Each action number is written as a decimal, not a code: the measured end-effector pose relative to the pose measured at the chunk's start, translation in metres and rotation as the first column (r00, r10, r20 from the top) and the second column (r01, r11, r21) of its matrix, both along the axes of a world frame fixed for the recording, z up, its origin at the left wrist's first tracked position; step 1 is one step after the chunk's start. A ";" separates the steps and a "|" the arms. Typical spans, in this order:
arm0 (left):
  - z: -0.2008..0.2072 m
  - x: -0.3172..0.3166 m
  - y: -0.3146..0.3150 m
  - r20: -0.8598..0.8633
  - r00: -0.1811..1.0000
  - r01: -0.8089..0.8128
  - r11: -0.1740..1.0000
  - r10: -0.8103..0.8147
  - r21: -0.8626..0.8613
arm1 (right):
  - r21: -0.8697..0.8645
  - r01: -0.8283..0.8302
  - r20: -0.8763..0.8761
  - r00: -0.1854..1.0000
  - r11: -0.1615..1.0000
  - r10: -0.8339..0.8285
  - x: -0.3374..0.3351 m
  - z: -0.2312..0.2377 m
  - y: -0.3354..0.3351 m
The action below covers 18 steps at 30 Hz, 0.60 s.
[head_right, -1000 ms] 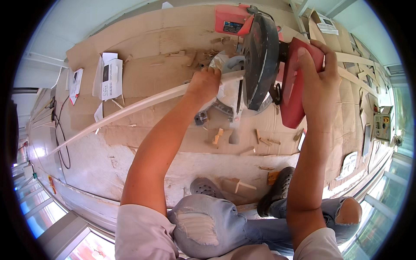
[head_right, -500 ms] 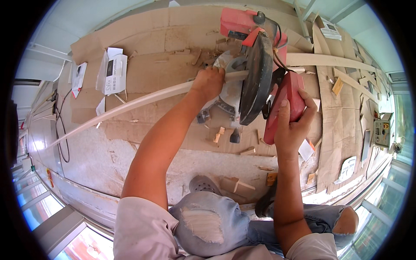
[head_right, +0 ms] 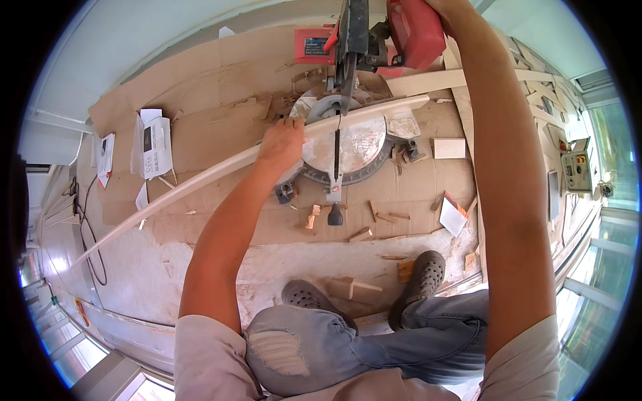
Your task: The person uses a miter saw to cut several pieces of light-colored wood trim. They position each piece on the saw, lower the blade to cut, and then remove the cut sections. The person also briefly handles a long piece of trim near a wall before moving to the saw station.
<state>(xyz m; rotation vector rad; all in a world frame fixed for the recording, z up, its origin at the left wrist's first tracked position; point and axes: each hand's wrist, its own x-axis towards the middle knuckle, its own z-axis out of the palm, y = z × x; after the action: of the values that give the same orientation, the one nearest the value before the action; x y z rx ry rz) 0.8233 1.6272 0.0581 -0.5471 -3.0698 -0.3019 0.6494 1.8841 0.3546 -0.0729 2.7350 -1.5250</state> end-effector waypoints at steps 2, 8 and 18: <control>-0.001 0.005 -0.008 0.022 1.000 -0.014 1.000 0.015 -0.013 | -0.172 -0.076 0.054 0.995 0.982 0.086 -0.028 -0.017 0.006; 0.006 0.010 -0.010 0.051 0.997 -0.056 0.998 0.057 -0.011 | 0.220 -0.030 -0.293 0.951 0.975 0.096 -0.028 -0.068 0.081; 0.012 0.012 -0.010 0.073 0.992 -0.102 0.995 0.103 -0.020 | 0.897 -0.127 -0.157 0.804 0.424 0.574 0.093 -0.260 0.103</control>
<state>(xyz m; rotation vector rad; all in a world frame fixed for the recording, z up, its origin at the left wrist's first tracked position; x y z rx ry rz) 0.8356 1.6169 0.0705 -0.3857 -3.1605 -0.3015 0.7424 1.9867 0.0949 -1.0434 3.1256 0.1311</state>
